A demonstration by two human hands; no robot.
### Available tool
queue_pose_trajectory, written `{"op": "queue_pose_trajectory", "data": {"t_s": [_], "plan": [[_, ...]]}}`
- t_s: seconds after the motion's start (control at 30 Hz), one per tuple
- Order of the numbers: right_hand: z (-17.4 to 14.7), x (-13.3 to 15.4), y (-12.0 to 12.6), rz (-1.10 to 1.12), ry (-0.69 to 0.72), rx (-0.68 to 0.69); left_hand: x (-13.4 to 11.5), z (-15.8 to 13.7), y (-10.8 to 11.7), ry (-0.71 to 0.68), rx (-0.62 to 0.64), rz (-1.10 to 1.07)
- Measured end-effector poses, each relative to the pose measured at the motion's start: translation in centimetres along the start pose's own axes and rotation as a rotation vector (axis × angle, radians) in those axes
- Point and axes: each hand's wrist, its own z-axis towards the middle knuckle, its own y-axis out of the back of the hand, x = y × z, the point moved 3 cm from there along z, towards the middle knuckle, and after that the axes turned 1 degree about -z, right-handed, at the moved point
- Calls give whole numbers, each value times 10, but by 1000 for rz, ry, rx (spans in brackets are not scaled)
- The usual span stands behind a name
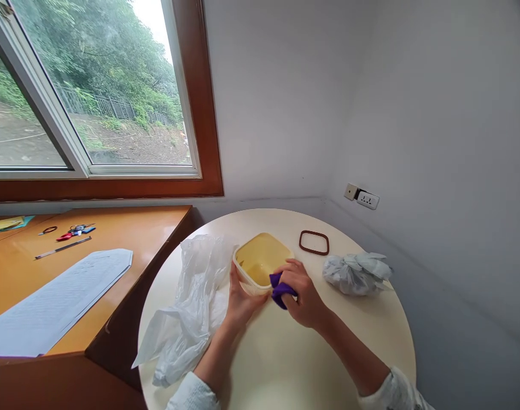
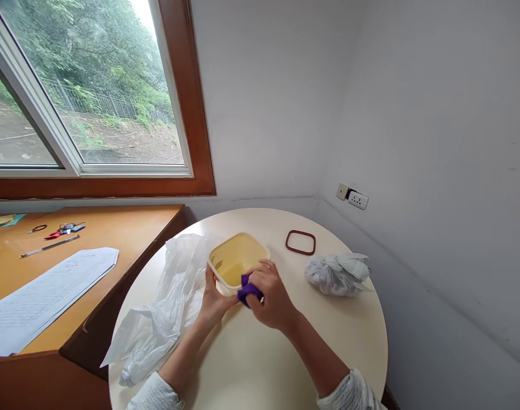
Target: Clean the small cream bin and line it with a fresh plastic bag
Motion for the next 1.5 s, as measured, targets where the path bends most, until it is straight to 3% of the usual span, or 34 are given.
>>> {"op": "queue_pose_trajectory", "data": {"t_s": [0.07,0.17,0.27,0.33,0.57,0.7,0.8,1.0,1.2,1.37,1.5], "plan": [[-4,-18,7,-93,-95,-90,2,0,-1,45,30,-30],[-14,-47,15,-114,-343,-212,5,0,-1,63,51,-54],[-30,-73,14,91,-689,-285,9,0,-2,66,55,-86],[-42,-82,11,207,-838,-308,13,0,-2,69,42,-96],[-84,-87,17,722,-931,-369,22,1,-5,56,84,-119],[-111,-101,32,740,-1068,-427,25,2,-4,49,54,-66],[-129,-116,39,657,-1151,-383,28,3,-1,23,23,4],[-147,-130,51,305,-1124,-228,30,5,-1,-7,-5,-31],[-145,-127,55,273,-1114,-145,33,5,1,-12,-88,-1],[-117,-121,52,254,-962,-64,35,6,8,16,-211,188],[-71,-120,51,-50,-804,20,27,2,11,-33,-292,181]]}}
